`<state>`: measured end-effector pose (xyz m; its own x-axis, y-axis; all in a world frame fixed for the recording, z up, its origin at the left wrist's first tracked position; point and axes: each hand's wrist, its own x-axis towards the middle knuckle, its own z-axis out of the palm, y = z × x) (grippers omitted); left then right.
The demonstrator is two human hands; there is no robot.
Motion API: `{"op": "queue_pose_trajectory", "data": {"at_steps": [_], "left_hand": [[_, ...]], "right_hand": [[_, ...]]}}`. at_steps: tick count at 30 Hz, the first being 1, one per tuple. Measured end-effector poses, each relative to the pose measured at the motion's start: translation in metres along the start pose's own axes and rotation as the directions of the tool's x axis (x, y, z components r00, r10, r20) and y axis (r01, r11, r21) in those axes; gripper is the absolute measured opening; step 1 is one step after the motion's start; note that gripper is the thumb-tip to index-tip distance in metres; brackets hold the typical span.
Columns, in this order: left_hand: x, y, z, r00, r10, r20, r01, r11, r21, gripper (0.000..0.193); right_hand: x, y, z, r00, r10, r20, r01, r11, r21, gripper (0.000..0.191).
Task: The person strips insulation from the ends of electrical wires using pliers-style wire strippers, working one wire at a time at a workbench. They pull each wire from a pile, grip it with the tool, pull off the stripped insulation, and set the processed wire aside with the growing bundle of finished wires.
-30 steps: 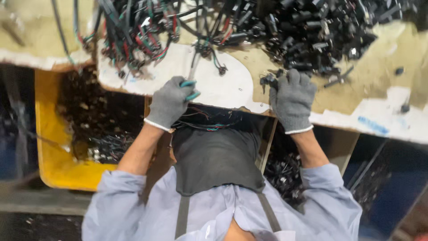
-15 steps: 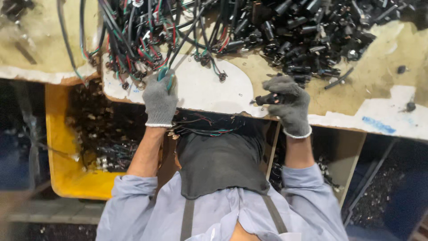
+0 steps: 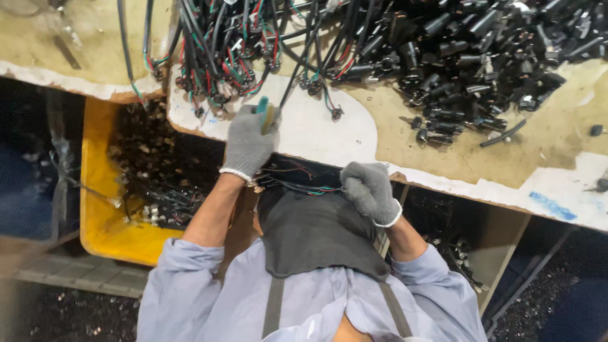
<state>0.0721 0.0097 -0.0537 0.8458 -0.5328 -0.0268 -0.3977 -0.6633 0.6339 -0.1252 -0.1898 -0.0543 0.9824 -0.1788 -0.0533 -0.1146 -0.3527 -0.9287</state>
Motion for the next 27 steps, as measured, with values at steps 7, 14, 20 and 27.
{"op": "queue_pose_trajectory", "data": {"at_steps": [7,14,20,27], "left_hand": [[-0.002,0.010,-0.007,0.999,0.011,-0.034,-0.005,0.987,0.161,0.022],[0.002,0.004,-0.013,0.992,-0.071,0.109,0.052,0.984,0.171,0.042],[-0.009,0.017,-0.033,0.923,-0.311,0.226,0.374,0.861,-0.343,0.037],[-0.058,0.067,-0.033,0.948,0.057,0.312,0.185,0.698,-0.691,0.034]], "right_hand": [[-0.002,-0.010,0.015,0.980,-0.141,-0.137,0.114,0.975,-0.191,0.027],[0.001,-0.007,0.028,0.988,-0.083,-0.129,0.053,0.974,-0.220,0.024],[0.012,-0.016,0.023,0.979,-0.197,-0.042,0.183,0.956,-0.230,0.029],[0.028,-0.035,0.012,0.941,-0.311,0.136,0.334,0.921,-0.202,0.064]]}}
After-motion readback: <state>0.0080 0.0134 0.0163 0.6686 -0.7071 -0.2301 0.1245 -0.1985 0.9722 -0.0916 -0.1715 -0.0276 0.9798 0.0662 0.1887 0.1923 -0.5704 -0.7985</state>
